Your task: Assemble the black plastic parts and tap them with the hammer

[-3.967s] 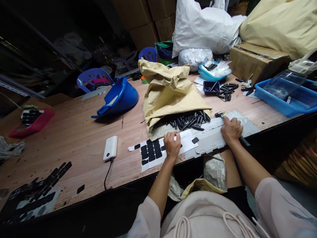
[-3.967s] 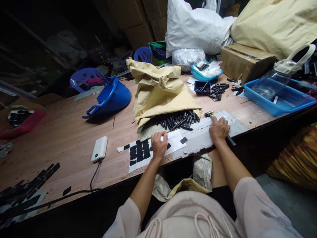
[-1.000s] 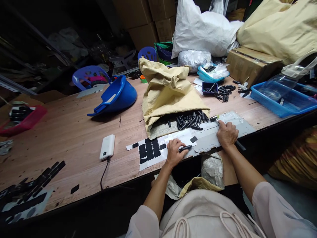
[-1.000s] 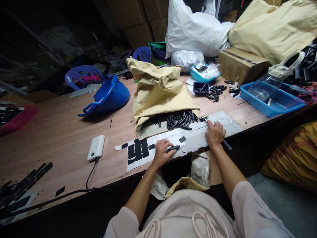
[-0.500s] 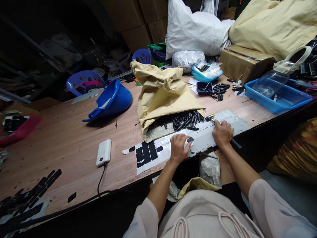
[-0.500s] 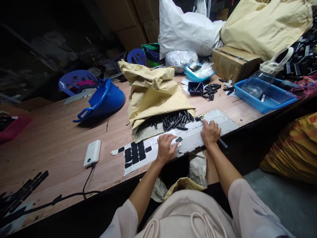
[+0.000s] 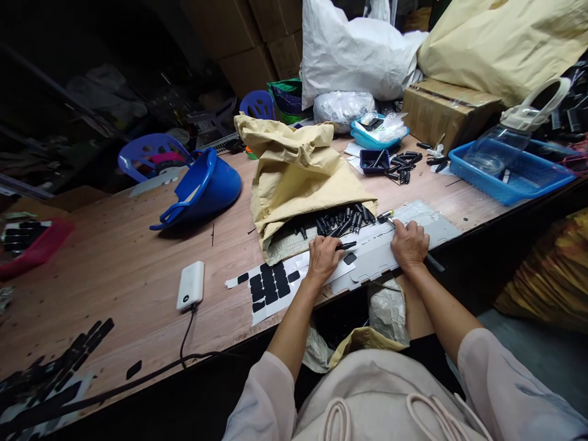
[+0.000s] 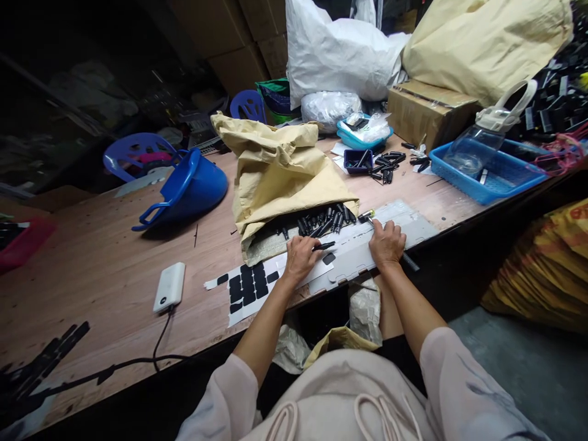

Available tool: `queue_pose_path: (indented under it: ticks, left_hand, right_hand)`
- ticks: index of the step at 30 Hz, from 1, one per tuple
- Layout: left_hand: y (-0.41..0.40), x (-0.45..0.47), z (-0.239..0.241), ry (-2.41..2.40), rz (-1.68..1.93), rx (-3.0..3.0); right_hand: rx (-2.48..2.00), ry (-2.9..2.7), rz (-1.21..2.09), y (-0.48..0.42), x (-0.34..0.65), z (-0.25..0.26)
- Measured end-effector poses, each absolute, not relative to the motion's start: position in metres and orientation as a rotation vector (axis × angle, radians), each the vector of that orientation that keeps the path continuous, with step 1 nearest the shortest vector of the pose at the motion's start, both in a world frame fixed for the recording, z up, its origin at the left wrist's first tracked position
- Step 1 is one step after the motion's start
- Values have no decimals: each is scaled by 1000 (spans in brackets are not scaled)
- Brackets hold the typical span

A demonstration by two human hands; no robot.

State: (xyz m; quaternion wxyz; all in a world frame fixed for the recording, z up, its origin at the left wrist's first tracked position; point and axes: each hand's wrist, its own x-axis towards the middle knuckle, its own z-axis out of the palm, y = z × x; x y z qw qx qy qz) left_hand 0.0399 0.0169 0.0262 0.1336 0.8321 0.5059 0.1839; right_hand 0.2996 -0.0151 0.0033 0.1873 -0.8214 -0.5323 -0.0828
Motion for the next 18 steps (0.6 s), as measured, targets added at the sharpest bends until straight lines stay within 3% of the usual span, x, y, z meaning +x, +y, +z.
queue_pose_path:
  ticks: [13, 18]
  left_hand:
    - [-2, 7, 3, 1608, 683, 1967]
    - [2, 5, 3, 1590, 706, 1885]
  right_hand:
    - [-2314, -1453, -148, -14, 304, 12]
    - [-2040, -1470, -17, -30, 280, 21]
